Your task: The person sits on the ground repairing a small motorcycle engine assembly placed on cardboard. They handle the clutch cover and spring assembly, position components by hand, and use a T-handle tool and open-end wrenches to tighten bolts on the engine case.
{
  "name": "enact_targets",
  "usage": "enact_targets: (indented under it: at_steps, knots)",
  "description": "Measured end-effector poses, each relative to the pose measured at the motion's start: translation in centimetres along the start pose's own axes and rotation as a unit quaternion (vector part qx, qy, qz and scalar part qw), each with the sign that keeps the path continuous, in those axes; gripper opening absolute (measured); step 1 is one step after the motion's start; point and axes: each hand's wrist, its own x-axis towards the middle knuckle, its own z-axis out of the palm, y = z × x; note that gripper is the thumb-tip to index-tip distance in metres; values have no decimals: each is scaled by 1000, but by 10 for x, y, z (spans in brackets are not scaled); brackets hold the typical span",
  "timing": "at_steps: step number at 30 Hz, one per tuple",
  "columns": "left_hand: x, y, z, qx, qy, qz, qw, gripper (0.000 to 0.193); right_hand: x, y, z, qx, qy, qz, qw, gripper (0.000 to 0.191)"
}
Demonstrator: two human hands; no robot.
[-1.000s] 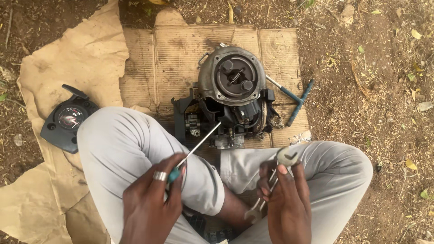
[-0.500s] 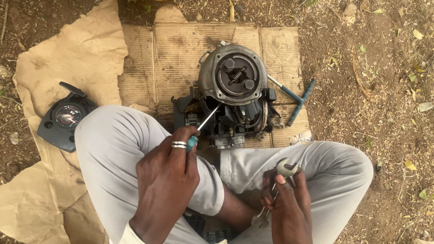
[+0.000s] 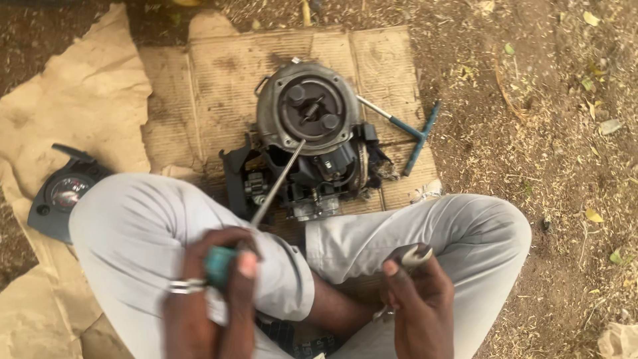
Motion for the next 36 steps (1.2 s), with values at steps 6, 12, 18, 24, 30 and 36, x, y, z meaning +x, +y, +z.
enact_targets:
  at_steps: [6,12,18,24,30,36]
  knots:
    - [-26,-8,82,-122,-221,132,958,52,2,-14,3,-82,-167,-67,980,53]
    - [-30,1,129,-40,-276,192,941,74,12,-37,-4,-124,-71,-187,972,36]
    - [-27,9,143,32,-230,232,945,73,50,-65,-18,-160,79,-127,976,41]
    - [43,-9,63,132,-115,210,962,41,96,-73,-16,-288,23,-115,950,39]
    - [17,-54,31,121,30,169,978,30,105,-67,-12,-252,24,-64,965,37]
    - [23,-76,6,201,-14,168,965,32,110,-73,-7,-239,8,-68,969,36]
